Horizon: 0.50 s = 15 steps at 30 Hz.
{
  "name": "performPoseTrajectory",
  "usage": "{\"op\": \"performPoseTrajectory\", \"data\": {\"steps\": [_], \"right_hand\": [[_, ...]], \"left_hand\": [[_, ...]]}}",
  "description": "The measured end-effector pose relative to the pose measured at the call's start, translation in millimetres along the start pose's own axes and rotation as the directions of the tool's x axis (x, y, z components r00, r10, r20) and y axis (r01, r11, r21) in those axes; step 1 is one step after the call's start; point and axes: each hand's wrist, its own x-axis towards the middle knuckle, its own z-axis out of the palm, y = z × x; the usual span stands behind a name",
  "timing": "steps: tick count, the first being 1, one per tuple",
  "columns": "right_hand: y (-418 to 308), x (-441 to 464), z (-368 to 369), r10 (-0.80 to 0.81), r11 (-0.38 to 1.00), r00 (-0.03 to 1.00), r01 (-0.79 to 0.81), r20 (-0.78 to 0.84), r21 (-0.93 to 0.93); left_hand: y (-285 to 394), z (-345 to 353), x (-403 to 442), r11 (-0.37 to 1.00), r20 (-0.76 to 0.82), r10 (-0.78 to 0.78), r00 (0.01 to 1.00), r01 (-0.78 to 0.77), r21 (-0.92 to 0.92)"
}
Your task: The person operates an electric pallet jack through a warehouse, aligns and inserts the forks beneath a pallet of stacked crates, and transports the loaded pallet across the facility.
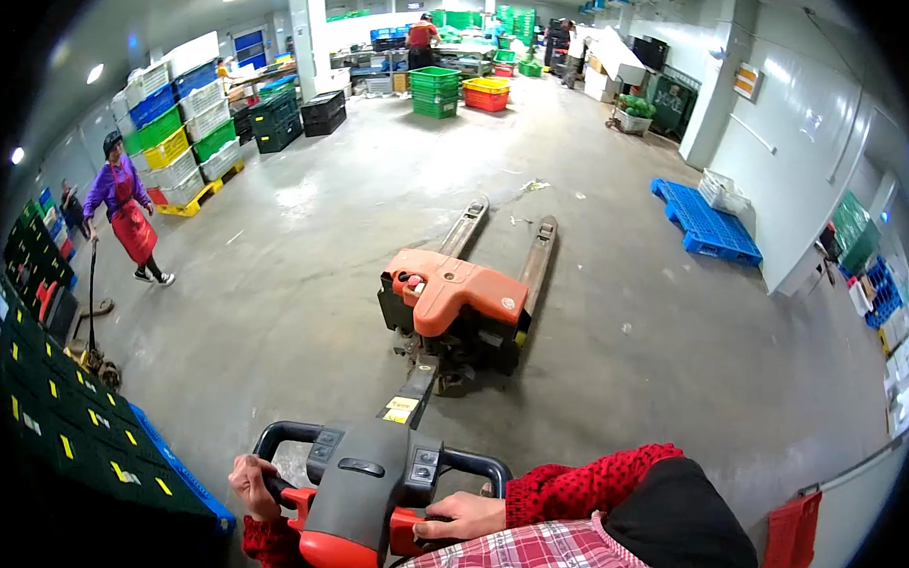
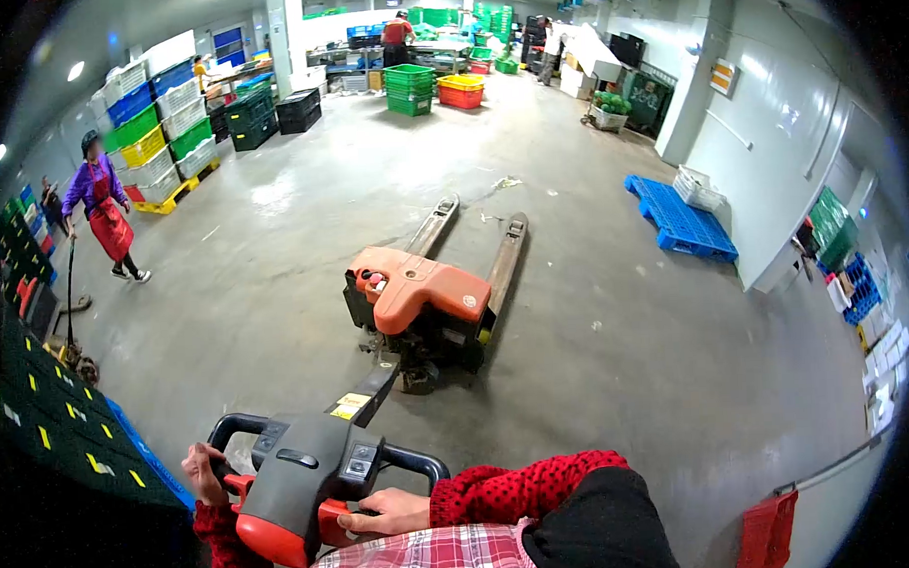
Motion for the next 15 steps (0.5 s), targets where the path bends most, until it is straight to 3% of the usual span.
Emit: {"op": "performPoseTrajectory", "data": {"steps": [2, 8, 12, 13, 14, 15], "right_hand": [[-13.9, -11.3, -4.7, -0.007, 1.0, 0.998, 0.007, -0.057, -0.002], [1.2, -27.7, 0.6, -0.007, 0.999, 0.997, 0.004, -0.082, -0.032], [-6.2, -10.5, 9.2, -0.001, 0.995, 0.986, -0.015, -0.164, -0.094], [-9.9, -10.2, 16.8, -0.02, 1.0, 0.981, 0.017, -0.191, -0.019], [-12.3, -9.5, 26.6, -0.039, 0.999, 0.984, 0.043, -0.177, 0.021], [-9.4, -8.6, 39.8, 0.002, 0.999, 0.98, 0.007, -0.201, 0.042]], "left_hand": [[4.2, 1.4, 4.9, 0.995, 0.016, -0.09, 0.996, 0.091, -0.046], [18.1, 1.0, -16.0, 0.994, -0.025, -0.104, 0.994, 0.103, -0.021], [-20.2, -2.3, -0.4, 0.994, -0.053, 0.048, 0.997, -0.052, -0.095], [-36.6, -4.7, -3.8, 0.973, -0.081, 0.21, 0.974, -0.216, -0.076], [-35.7, -17.7, -10.5, 0.924, -0.052, 0.381, 0.923, -0.379, 0.051], [-33.4, -25.0, -16.8, 0.917, -0.005, 0.38, 0.925, -0.376, 0.135]]}}
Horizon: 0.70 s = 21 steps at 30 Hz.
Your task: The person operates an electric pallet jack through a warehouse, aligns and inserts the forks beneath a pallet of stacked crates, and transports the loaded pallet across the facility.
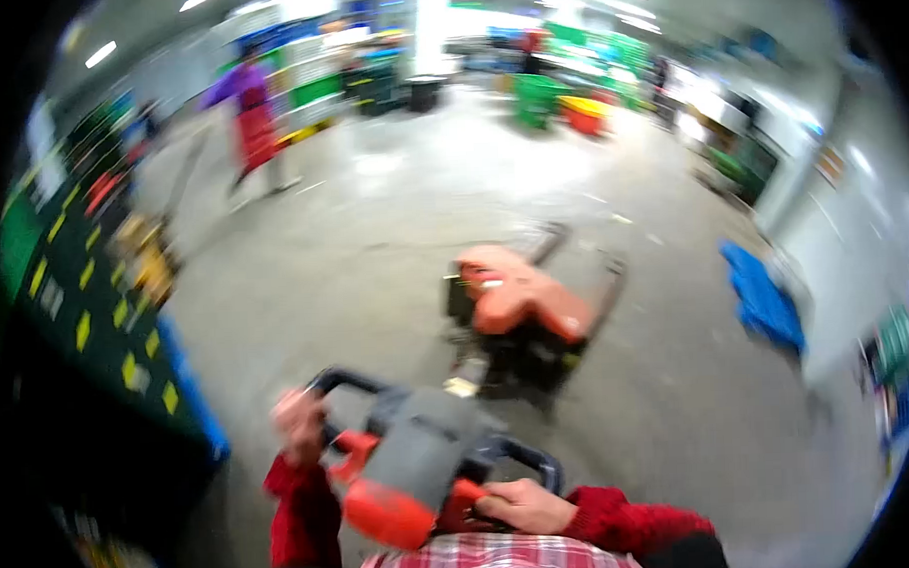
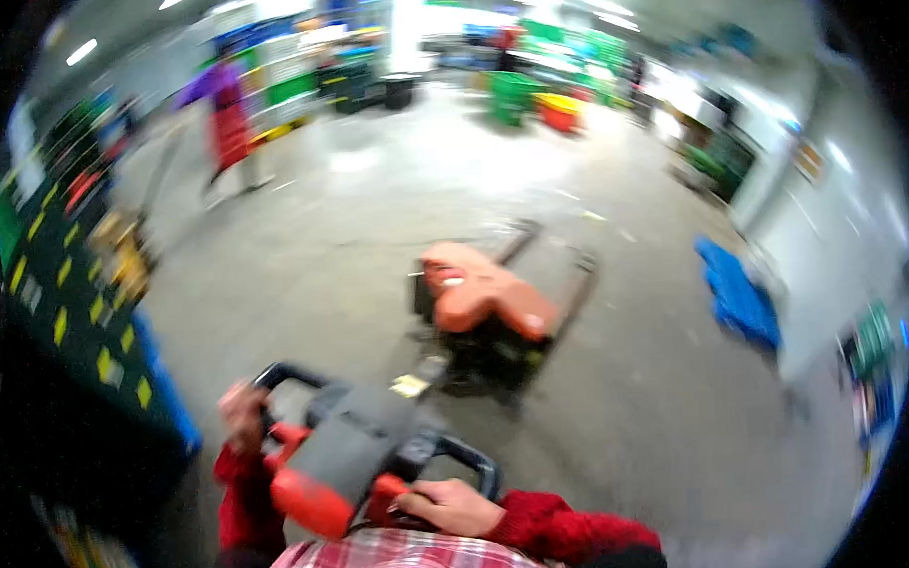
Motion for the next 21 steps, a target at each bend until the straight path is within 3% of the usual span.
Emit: {"op": "performPoseTrajectory", "data": {"steps": [1, 2, 3, 4, 5, 9, 16, 19, 21], "right_hand": [[20.5, -0.6, 12.2, -0.093, 0.995, 0.995, 0.092, -0.023, -0.036], [1.3, -10.5, 18.6, -0.013, 0.999, 0.996, 0.017, -0.088, 0.041], [19.0, -12.7, 28.9, -0.064, 0.993, 0.99, 0.076, -0.125, 0.095], [3.4, -19.0, 28.7, 0.017, 0.995, 0.997, -0.01, -0.073, 0.096], [13.0, -22.0, 38.1, -0.058, 0.991, 0.993, 0.069, -0.103, 0.114], [16.7, -23.7, 40.9, -0.06, 0.996, 0.998, 0.062, -0.022, 0.057], [7.7, -21.1, 40.4, -0.077, 0.994, 0.995, 0.081, -0.055, 0.077], [2.8, -12.7, 31.9, -0.05, 0.996, 0.997, 0.054, -0.064, 0.068], [2.6, -3.6, 20.2, -0.106, 0.994, 0.992, 0.102, -0.076, -0.049]], "left_hand": [[3.9, -6.7, 2.2, 0.999, 0.048, -0.052, 0.998, 0.052, -0.01], [6.4, -2.3, 3.9, 0.999, -0.019, 0.034, 0.999, -0.035, -0.022], [17.1, -5.8, 3.4, 1.0, -0.042, -0.009, 0.999, 0.008, -0.03], [38.2, -17.9, 0.4, 0.979, -0.047, -0.192, 0.98, 0.188, -0.077], [41.2, -16.0, -0.8, 0.969, -0.09, -0.234, 0.968, 0.224, -0.107], [56.3, -29.1, -8.3, 0.941, -0.088, -0.329, 0.94, 0.319, -0.111], [52.9, -30.9, -5.5, 0.948, -0.053, -0.314, 0.948, 0.31, -0.066], [38.5, -26.7, -1.1, 0.972, -0.043, -0.22, 0.975, 0.215, -0.09], [14.7, -16.6, -2.1, 0.998, 0.016, -0.065, 0.998, 0.065, 0.002]]}}
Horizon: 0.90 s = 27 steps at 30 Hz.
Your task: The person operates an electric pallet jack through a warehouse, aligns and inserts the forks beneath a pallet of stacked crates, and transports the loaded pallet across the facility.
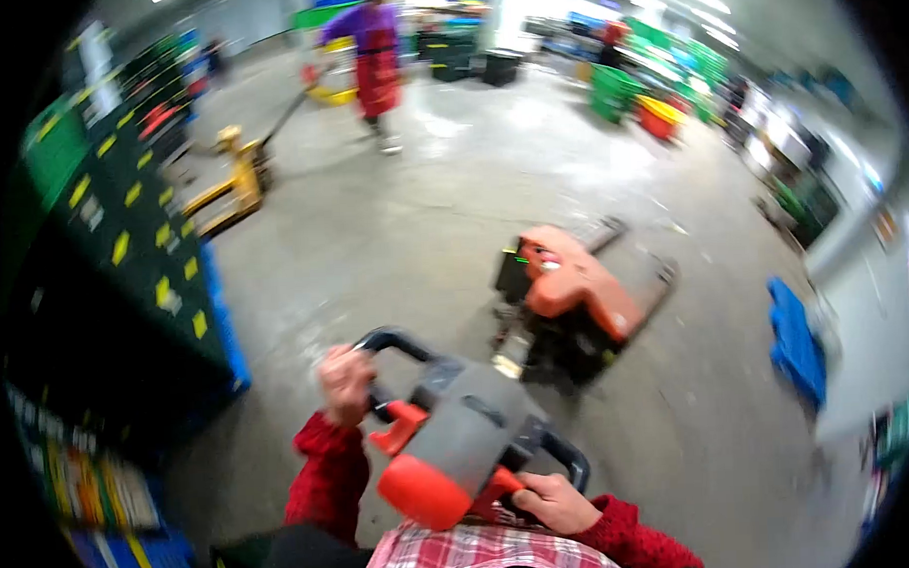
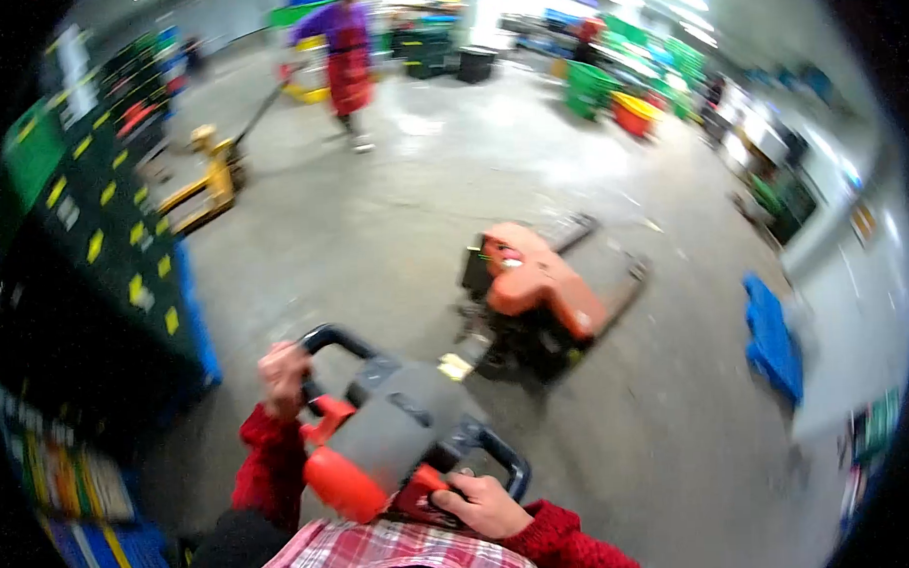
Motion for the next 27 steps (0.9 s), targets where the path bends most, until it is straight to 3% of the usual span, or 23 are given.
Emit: {"op": "performPoseTrajectory", "data": {"steps": [1, 2, 3, 4, 6, 7, 8, 10, 22, 25, 27], "right_hand": [[-2.0, 3.5, -6.8, 0.007, 1.0, 1.0, -0.007, -0.017, 0.001], [-0.8, 7.0, -11.6, 0.004, 1.0, 1.0, -0.004, -0.006, 0.001], [15.2, 9.2, -9.1, -0.099, 0.995, 0.993, 0.099, -0.065, 0.0], [18.8, 10.8, -11.9, -0.046, 0.996, 0.996, 0.039, -0.077, -0.084], [17.7, 14.3, -17.3, 0.024, 0.998, 1.0, -0.025, -0.007, -0.051], [27.4, 17.7, -13.1, -0.004, 0.992, 0.999, 0.0, -0.036, -0.128], [32.3, 18.8, -14.9, 0.062, 0.995, 0.998, -0.063, -0.016, -0.08], [30.1, 19.1, -15.0, 0.04, 0.993, 0.999, -0.043, -0.034, -0.106], [61.2, 31.2, 11.3, 0.094, 0.955, 0.989, -0.123, -0.116, -0.271], [55.0, 23.3, 25.7, 0.201, 0.935, 0.976, -0.217, -0.086, -0.279], [77.0, 25.7, 41.0, 0.131, 0.944, 0.983, -0.164, -0.13, -0.287]], "left_hand": [[-3.5, 8.5, 5.2, 0.993, -0.032, -0.048, 0.998, 0.044, -0.107], [2.5, 9.6, 10.5, 0.988, -0.036, -0.116, 0.993, 0.112, -0.103], [9.8, 14.1, 15.9, 0.979, -0.027, -0.171, 0.985, 0.167, -0.117], [11.9, 22.0, 20.7, 0.967, -0.014, -0.226, 0.974, 0.223, -0.127], [12.9, 28.0, 13.2, 0.945, -0.002, -0.311, 0.95, 0.309, -0.109], [14.6, 34.5, 12.1, 0.939, 0.0, -0.324, 0.946, 0.321, -0.121], [12.9, 38.4, 9.5, 0.944, 0.003, -0.309, 0.951, 0.306, -0.125], [7.9, 43.3, 2.6, 0.919, -0.017, -0.371, 0.929, 0.364, -0.15], [-32.6, 52.7, -32.1, 0.927, 0.027, -0.357, 0.934, 0.358, -0.111], [-44.4, 48.1, -54.4, 0.934, 0.082, -0.333, 0.939, 0.341, -0.107], [-45.6, 43.2, -63.9, 0.929, 0.135, -0.364, 0.921, 0.37, -0.019]]}}
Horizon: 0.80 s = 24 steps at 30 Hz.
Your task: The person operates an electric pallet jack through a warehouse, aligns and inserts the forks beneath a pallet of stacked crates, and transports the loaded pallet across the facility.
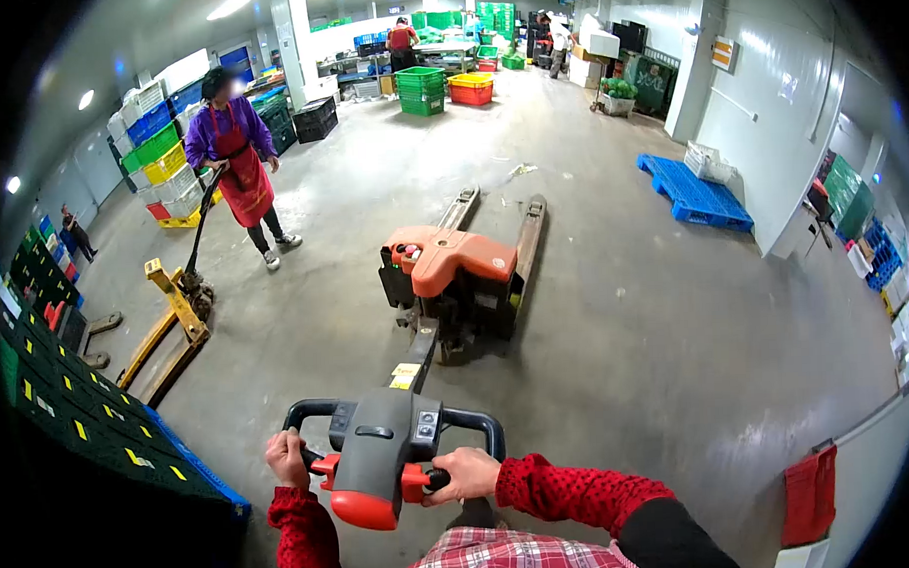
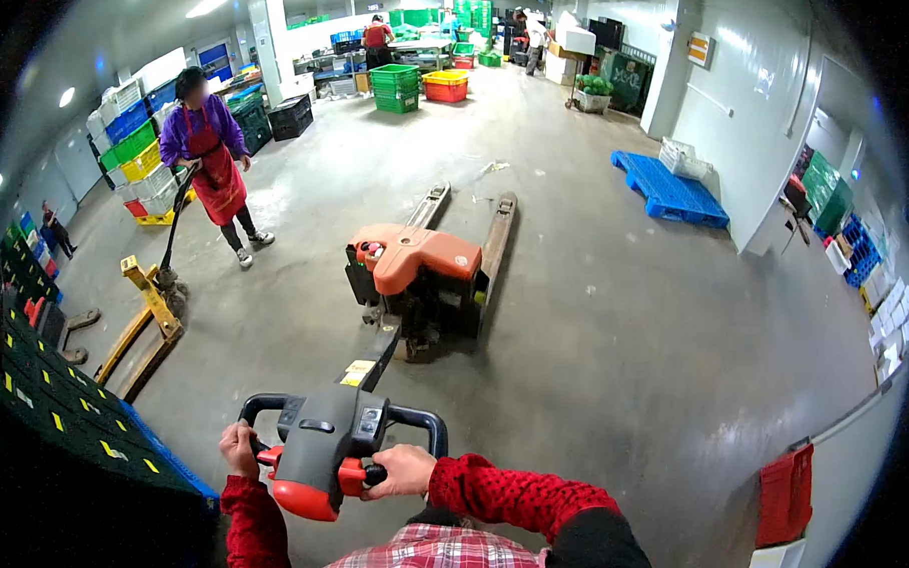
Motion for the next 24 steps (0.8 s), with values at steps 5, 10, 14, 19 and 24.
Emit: {"op": "performPoseTrajectory", "data": {"steps": [5, 10, 14, 19, 24], "right_hand": [[16.2, 15.1, 17.8, -0.005, 0.996, 0.998, -0.001, -0.061, -0.09], [23.0, 14.3, 26.7, -0.004, 0.994, 0.997, -0.005, -0.081, -0.108], [23.1, 10.7, 26.5, 0.04, 0.994, 0.998, -0.046, -0.058, -0.1], [16.0, 1.9, 29.3, 0.036, 0.995, 0.998, -0.041, -0.052, -0.094], [8.9, -7.2, 36.2, -0.033, 0.998, 0.997, 0.029, -0.066, -0.063]], "left_hand": [[-17.4, 8.1, -4.3, 0.997, 0.026, 0.023, 0.999, -0.025, 0.069], [-35.0, 14.0, -7.8, 0.993, 0.076, 0.006, 0.997, -0.015, 0.115], [-21.7, 15.3, -10.3, 0.988, 0.064, 0.027, 0.998, -0.036, 0.149], [-15.2, 9.4, -16.7, 0.989, 0.057, 0.045, 0.997, -0.052, 0.14], [-2.6, -9.0, -21.1, 0.985, 0.065, 0.089, 0.994, -0.097, 0.141]]}}
